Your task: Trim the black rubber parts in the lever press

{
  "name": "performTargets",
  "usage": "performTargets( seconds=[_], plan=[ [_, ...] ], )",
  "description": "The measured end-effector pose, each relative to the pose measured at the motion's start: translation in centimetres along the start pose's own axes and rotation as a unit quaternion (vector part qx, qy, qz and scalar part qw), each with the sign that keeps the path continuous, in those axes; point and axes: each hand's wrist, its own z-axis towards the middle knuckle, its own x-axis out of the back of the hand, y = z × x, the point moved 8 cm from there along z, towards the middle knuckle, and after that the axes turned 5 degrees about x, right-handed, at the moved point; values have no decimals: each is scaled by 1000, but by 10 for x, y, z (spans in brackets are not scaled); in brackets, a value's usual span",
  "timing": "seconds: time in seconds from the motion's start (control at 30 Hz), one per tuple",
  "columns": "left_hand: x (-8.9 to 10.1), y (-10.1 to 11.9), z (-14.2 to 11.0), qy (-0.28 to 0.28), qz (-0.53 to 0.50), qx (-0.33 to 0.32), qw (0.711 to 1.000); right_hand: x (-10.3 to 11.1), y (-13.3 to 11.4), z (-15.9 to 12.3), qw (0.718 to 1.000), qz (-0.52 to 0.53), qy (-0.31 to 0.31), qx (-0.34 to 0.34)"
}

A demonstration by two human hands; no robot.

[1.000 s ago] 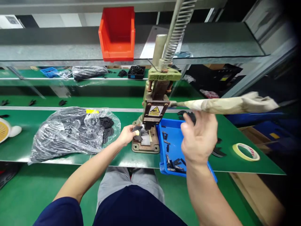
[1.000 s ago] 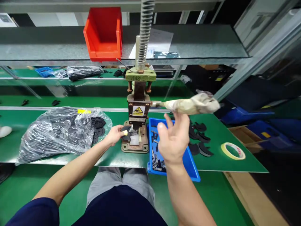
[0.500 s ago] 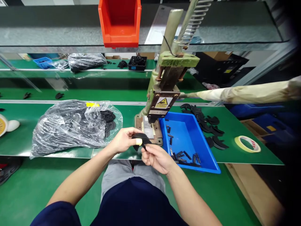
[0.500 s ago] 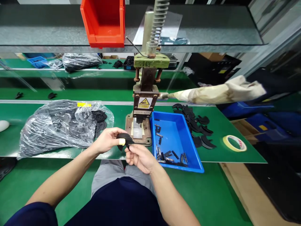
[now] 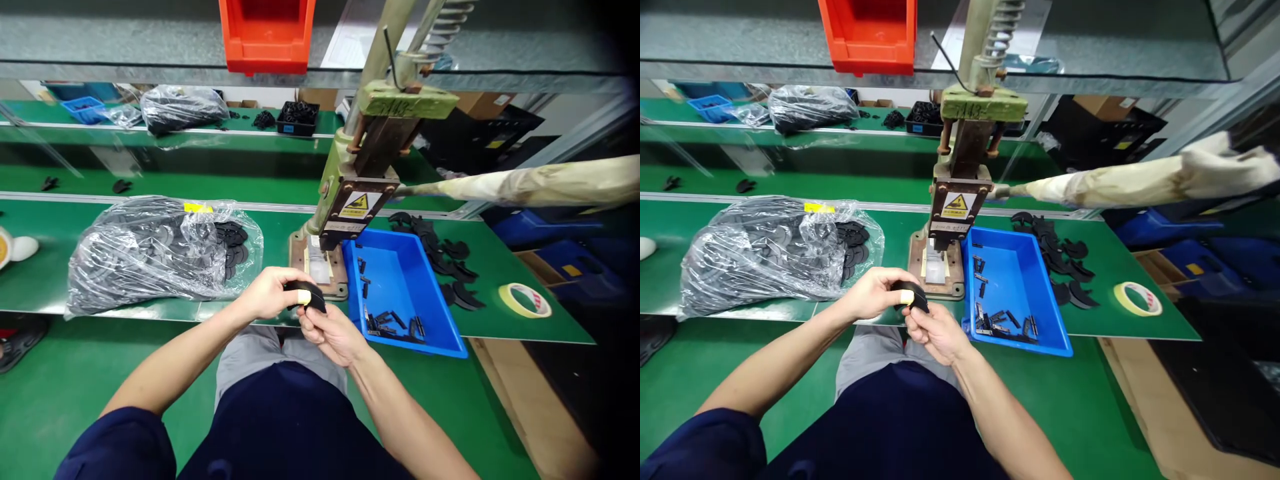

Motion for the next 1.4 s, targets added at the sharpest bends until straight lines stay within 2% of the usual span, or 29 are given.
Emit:
performTargets(
  seconds=[0.13,0.23,0.3,0.37,0.4,0.47,0.57,0.7,0.83,0.93,1.03,1.1,1.13,1.2,1.27,1.33,1.4],
  plan=[
    [3,1,-6,13,-31,-29,999,-2,-10,-2,998,-54,-12,29],
    [7,7,-18,34,54,-100,993,0,-19,-1,990,-130,-17,57],
    [9,21,-32,57,152,-206,965,8,-30,1,977,-197,3,87],
    [5,35,-50,69,241,-319,914,20,-47,1,954,-263,46,134],
    [3,39,-58,70,272,-362,889,25,-56,0,940,-293,67,159],
    [0,41,-67,70,317,-406,854,29,-73,-3,912,-345,88,203],
    [-1,37,-70,71,347,-415,838,18,-88,-4,878,-410,50,239],
    [1,29,-66,71,354,-412,837,-9,-94,0,845,-471,-44,251],
    [3,26,-64,68,342,-412,842,-25,-94,8,819,-509,-99,246],
    [9,23,-59,80,298,-376,874,-26,-93,14,804,-537,-94,238],
    [22,12,-40,103,260,-286,916,-13,-99,14,790,-561,-11,247],
    [47,-1,-19,160,234,-210,936,2,-105,9,779,-569,65,257],
    [68,-9,-6,206,214,-169,940,9,-107,4,774,-571,95,255],
    [122,-28,17,321,134,-87,933,25,-111,-5,770,-580,134,228],
    [179,-50,42,392,27,-4,920,39,-114,-15,761,-601,143,197],
    [235,-68,60,468,-111,52,875,59,-121,-26,746,-622,162,172],
    [283,-80,70,547,-225,86,802,89,-128,-35,731,-638,195,143]
  ],
)
